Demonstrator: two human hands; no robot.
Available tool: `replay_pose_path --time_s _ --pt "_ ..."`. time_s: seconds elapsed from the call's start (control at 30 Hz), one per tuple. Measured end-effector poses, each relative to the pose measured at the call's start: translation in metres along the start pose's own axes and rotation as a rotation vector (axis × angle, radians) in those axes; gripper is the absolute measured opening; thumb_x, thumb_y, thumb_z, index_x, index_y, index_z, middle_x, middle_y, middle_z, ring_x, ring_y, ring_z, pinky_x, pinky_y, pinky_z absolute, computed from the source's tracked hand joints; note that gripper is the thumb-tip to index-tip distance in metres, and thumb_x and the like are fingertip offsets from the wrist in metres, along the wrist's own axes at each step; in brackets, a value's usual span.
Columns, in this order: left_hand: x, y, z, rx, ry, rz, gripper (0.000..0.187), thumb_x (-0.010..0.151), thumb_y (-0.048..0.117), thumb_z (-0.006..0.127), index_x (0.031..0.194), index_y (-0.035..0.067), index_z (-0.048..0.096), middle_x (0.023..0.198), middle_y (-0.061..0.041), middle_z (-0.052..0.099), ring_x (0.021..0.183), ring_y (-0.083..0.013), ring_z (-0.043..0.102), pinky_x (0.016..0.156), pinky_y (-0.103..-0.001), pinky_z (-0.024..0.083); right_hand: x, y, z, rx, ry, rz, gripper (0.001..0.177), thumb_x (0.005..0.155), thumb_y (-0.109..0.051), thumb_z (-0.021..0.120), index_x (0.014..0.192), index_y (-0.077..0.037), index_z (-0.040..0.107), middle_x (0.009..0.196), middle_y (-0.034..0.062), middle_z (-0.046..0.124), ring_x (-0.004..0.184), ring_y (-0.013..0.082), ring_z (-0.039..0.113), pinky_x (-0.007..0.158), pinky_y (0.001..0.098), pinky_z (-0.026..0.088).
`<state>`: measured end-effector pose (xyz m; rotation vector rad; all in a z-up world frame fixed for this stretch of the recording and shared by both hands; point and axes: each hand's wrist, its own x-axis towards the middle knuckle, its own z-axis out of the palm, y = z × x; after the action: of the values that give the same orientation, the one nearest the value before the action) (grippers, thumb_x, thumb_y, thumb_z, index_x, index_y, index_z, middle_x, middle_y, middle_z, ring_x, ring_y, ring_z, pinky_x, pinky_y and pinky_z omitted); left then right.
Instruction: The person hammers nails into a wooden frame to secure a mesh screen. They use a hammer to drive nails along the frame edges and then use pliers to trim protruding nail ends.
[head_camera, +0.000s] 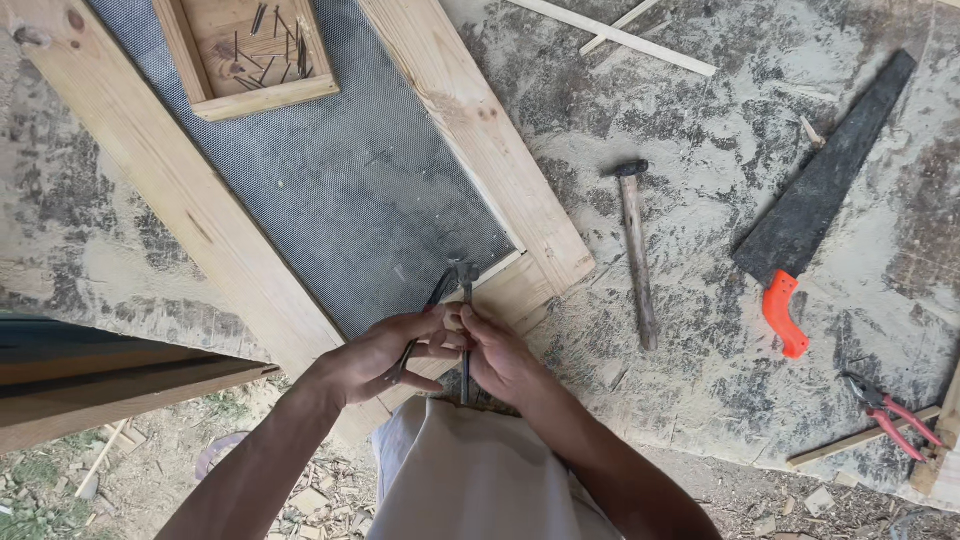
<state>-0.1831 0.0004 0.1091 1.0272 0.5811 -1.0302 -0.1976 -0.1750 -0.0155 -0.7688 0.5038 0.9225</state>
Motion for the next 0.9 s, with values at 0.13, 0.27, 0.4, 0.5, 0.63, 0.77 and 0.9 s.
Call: replay_pose_path --time_s 0.13,0.27,0.4,0.5,0.63,0.77,0.9 --pt "0.023 -0.01 -0.007 -0.042 -0.003 -0.043 0.039 0.102 0.043 0.048 0.1 0.004 0.052 0.151 -0.028 0.047 0.144 -0.0504 0.045 0.096 -0.074 0.05 0.013 0.025 -0.01 -0.002 0.01 -0.034 0.026 0.111 -0.029 0.042 0.096 -0.014 0.056 0.088 0.0042 0.05 0.09 0.0194 0.044 0.089 0.0358 0.036" --pt "0.059 -0.032 -0.03 0.184 0.007 -0.087 0.052 0.096 0.046 0.051 0.119 0.0 0.055 0.122 -0.022 0.048 0.129 -0.0453 0.045 0.099 -0.064 0.043 0.022 0.048 -0.01 0.151 0.026 -0.026 0.031 0.111 -0.025 0.041 0.08 -0.018 0.044 0.081 0.0011 0.04 0.081 0.0209 0.042 0.082 0.0384 0.036" --pt "0.052 -0.019 -0.02 0.386 0.164 -0.106 0.04 0.087 0.038 0.064 0.105 0.004 0.055 0.108 -0.019 0.052 0.111 -0.0398 0.056 0.082 -0.053 0.046 0.015 0.041 0.021 0.327 0.011 -0.131 0.042 0.112 -0.027 0.043 0.072 -0.021 0.035 0.072 -0.0032 0.036 0.071 0.0148 0.039 0.072 0.0316 0.035" --pt "0.067 -0.013 -0.03 0.354 0.092 -0.147 0.04 0.085 0.041 0.059 0.1 0.004 0.067 0.108 -0.02 0.056 0.11 -0.0424 0.056 0.089 -0.063 0.049 0.009 0.024 0.038 0.219 0.013 -0.193 0.043 0.115 -0.035 0.035 0.073 -0.021 0.033 0.068 -0.0069 0.027 0.064 0.0114 0.027 0.065 0.0322 0.031" --pt "0.071 0.007 -0.026 0.248 0.075 -0.178 0.043 0.09 0.035 0.058 0.106 -0.003 0.068 0.116 -0.025 0.058 0.122 -0.046 0.058 0.087 -0.069 0.055 -0.016 -0.011 0.081 0.255 0.014 -0.171 0.043 0.114 -0.036 0.033 0.073 -0.021 0.031 0.065 -0.0081 0.022 0.059 0.0101 0.024 0.055 0.0292 0.029" --pt "0.077 0.033 -0.038 0.344 -0.027 -0.249 0.043 0.085 0.03 0.058 0.114 -0.002 0.06 0.123 -0.027 0.057 0.122 -0.0504 0.059 0.095 -0.069 0.053 -0.012 -0.015 0.084 0.168 0.107 -0.132 0.038 0.113 -0.044 0.026 0.087 -0.022 0.042 0.088 -0.003 0.051 0.103 0.0169 0.044 0.1 0.0396 0.028" --pt "0.073 0.065 -0.036 0.439 -0.075 -0.316 0.044 0.085 0.018 0.056 0.123 -0.004 0.051 0.148 -0.028 0.039 0.135 -0.0527 0.051 0.094 -0.075 0.051 0.006 0.01 0.046 -0.032 0.203 -0.051 0.029 0.112 -0.038 0.025 0.13 -0.019 0.039 0.142 0.0079 0.058 0.142 0.0318 0.037 0.117 0.0541 0.022"
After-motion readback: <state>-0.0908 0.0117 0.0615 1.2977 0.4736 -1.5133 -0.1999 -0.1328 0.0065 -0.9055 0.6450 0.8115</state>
